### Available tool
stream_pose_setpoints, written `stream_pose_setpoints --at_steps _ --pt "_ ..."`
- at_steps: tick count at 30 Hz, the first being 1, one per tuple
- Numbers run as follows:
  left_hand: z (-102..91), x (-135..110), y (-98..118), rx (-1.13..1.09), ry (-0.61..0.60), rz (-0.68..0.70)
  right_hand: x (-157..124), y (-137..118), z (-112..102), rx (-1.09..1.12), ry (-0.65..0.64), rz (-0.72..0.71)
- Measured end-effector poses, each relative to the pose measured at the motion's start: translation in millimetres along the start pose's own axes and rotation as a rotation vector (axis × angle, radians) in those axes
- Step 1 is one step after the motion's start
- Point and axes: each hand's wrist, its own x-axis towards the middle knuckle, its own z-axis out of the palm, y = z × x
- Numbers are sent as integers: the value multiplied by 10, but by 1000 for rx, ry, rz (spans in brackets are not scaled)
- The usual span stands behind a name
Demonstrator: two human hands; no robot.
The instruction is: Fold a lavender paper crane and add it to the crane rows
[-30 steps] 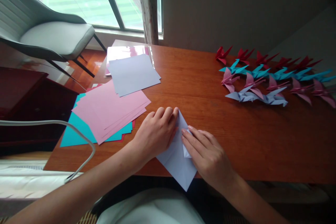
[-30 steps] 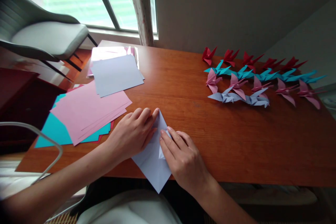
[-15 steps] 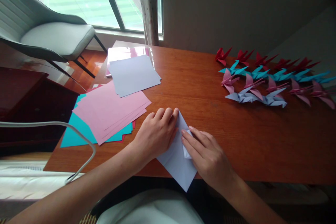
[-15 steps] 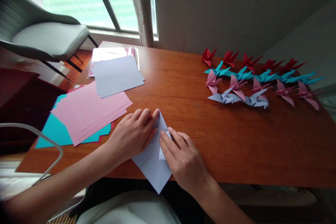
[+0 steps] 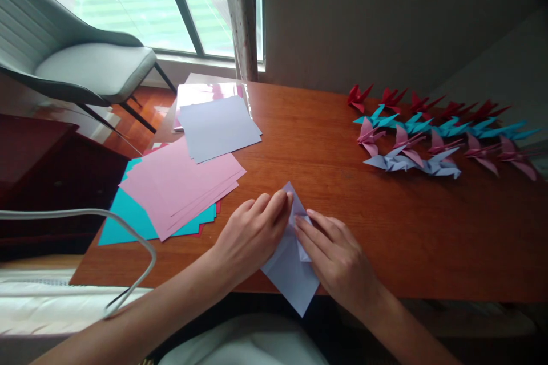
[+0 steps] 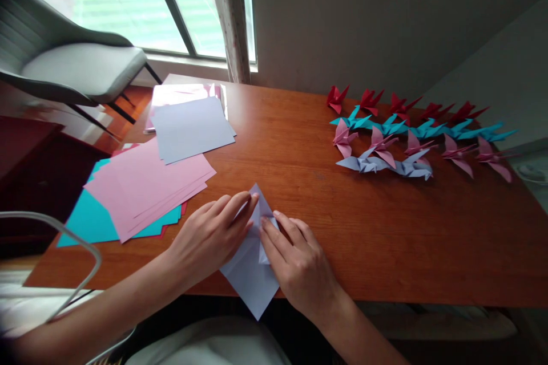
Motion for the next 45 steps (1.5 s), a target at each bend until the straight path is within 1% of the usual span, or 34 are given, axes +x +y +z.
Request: stream_pose_setpoints --at_steps 2,4,6,8,10,14,21,24,27,29,31,33,34,39,45 --pt "-18 -73 -3 -13 38 25 3 -2 -2 -1 -4 0" --pt "-35 -127 -10 -37 73 17 6 -4 -3 0 -10 1" --pt "-43 -155 -12 -77 85 59 8 -5 -3 1 -4 -3" --pt "-39 -158 -6 -119 56 134 8 -6 -1 5 17 -8" --pt "-24 -148 4 -137 2 170 7 -5 0 7 31 -8" --pt "15 -132 14 -135 -70 156 8 -1 -1 19 15 1" --pt "35 -143 17 -132 -115 151 8 1 -1 33 -3 4" --pt "24 -152 16 -145 -131 144 -19 22 -61 120 -51 29" --pt "2 -148 17 -144 -133 149 -24 87 -138 301 -56 61" --pt "-19 -138 21 -135 -129 153 28 156 -155 421 -24 119" --pt "-38 -129 30 -125 -126 152 135 238 -123 486 13 222" --pt "-45 -128 43 -115 -125 149 281 326 -50 453 38 325" --pt "-43 -131 50 -111 -124 147 359 367 -7 430 28 350" --pt "-4 -160 78 -90 -96 128 666 505 164 354 -83 395" --pt "-26 -156 68 -89 -112 139 802 550 247 293 -96 419"
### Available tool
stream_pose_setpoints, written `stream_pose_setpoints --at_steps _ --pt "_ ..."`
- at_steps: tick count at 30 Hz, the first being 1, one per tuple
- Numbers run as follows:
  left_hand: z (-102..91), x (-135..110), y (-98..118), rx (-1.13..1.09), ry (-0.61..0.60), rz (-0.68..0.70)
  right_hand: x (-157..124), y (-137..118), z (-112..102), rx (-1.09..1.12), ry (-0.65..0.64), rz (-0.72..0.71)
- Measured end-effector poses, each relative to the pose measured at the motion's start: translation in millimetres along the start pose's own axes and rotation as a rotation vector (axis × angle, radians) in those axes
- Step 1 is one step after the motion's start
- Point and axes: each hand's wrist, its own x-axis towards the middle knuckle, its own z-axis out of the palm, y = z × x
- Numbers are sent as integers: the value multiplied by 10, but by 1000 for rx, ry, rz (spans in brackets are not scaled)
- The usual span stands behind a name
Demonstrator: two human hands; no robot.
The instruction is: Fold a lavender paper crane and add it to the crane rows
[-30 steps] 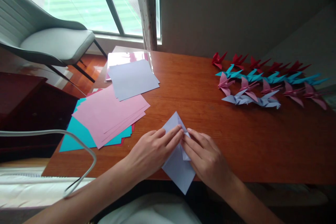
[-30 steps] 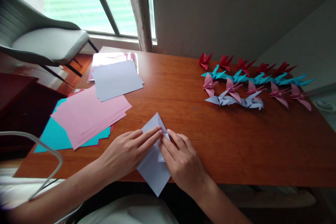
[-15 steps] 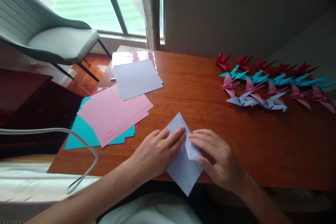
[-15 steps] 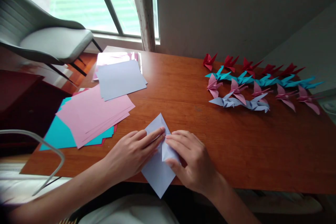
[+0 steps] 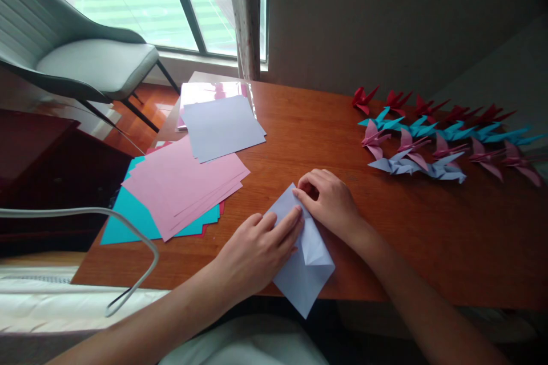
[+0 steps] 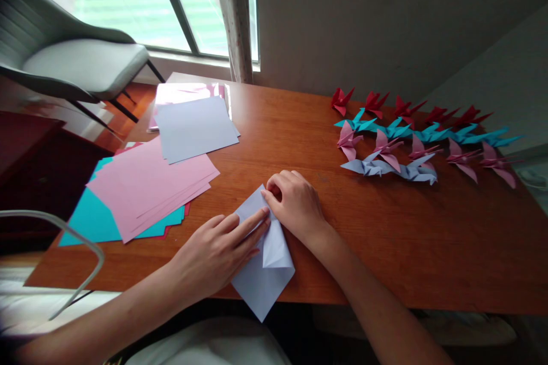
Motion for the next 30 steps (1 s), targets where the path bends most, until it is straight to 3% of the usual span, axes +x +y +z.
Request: stream_pose_setpoints --at_steps 12,22,30 --pt "37 -7 23 -13 -9 -10 148 1 41 -89 45 50" --pt "35 -16 32 -11 11 -15 -185 139 -283 -10 -169 -70" --pt "46 -10 30 -11 9 -13 -234 140 -309 -20 -212 -97"
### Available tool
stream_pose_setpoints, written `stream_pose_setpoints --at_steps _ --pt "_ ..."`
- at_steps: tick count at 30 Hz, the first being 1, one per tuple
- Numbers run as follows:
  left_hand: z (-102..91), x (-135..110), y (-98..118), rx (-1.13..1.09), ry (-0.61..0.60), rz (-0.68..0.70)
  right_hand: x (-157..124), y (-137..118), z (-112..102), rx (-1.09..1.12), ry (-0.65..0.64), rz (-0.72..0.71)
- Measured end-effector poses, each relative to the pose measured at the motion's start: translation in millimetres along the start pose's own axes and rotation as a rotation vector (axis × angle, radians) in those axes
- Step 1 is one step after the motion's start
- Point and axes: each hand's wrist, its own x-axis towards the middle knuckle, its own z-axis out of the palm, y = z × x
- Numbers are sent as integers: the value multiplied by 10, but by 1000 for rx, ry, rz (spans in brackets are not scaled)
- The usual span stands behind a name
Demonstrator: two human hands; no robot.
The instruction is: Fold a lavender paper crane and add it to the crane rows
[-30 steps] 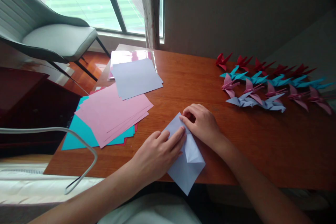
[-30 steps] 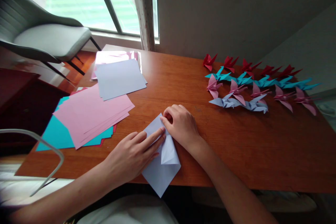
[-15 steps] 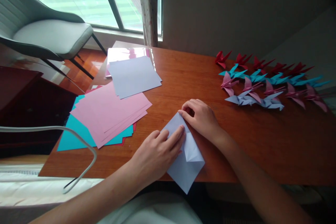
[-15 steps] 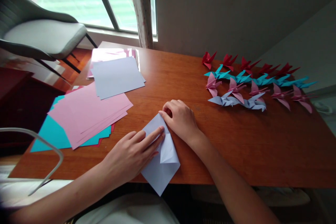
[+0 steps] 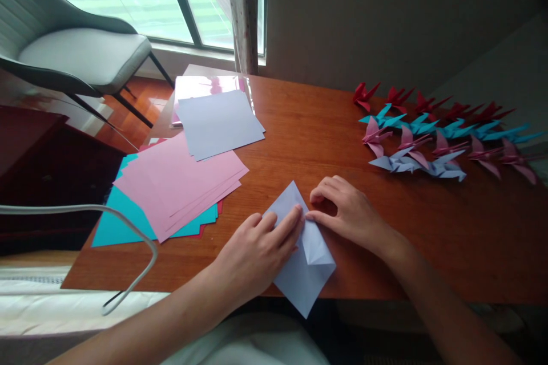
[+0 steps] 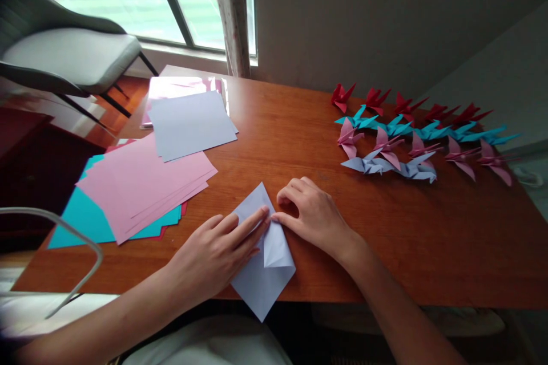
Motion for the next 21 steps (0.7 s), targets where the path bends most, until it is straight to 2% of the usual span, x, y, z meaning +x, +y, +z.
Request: stream_pose_setpoints --at_steps 5,16,21 --pt "-10 -9 4 -14 2 -3 107 -12 51 -58 62 47" --pt "-2 10 -5 -23 -22 -2 599 -15 141 -202 148 91" --pt "-1 12 2 -26 -23 -15 634 16 124 -150 141 101"
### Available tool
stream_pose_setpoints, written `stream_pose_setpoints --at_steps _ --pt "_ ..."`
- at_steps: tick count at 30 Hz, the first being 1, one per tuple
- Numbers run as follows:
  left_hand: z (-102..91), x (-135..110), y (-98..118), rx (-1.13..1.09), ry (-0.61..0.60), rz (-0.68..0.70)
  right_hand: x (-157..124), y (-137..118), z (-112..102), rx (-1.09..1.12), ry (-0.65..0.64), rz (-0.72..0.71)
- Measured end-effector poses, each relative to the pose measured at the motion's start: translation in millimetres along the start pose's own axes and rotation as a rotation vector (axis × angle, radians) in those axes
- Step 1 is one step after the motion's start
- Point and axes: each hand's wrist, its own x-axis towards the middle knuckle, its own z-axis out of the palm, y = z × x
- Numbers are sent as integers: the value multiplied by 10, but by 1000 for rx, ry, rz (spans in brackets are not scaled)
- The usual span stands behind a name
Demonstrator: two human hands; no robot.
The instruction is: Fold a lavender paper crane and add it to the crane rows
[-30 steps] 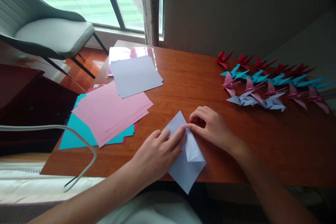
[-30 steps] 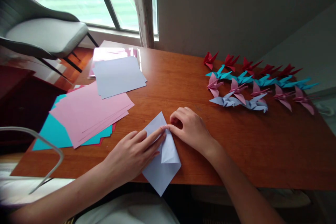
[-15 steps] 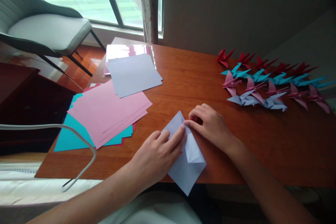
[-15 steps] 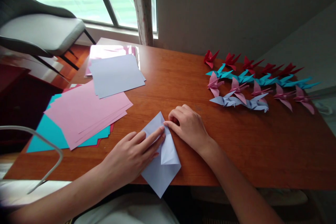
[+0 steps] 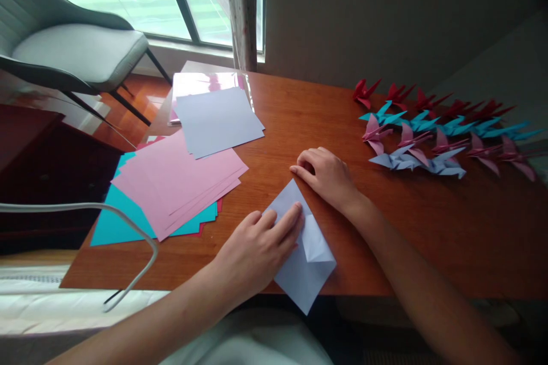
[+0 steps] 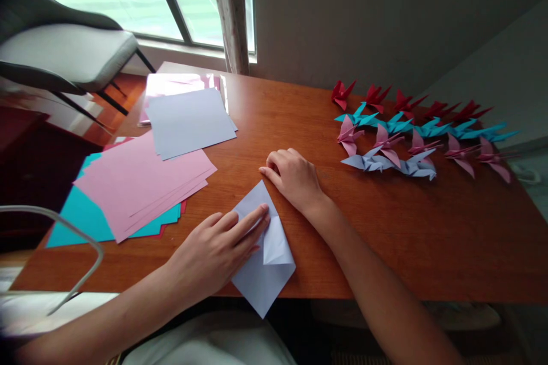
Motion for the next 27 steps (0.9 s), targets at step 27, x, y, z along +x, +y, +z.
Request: stream_pose_setpoints --at_steps 27 --pt "-2 -6 -9 -30 2 -9 -128 1 -116 -72 -123 -47"
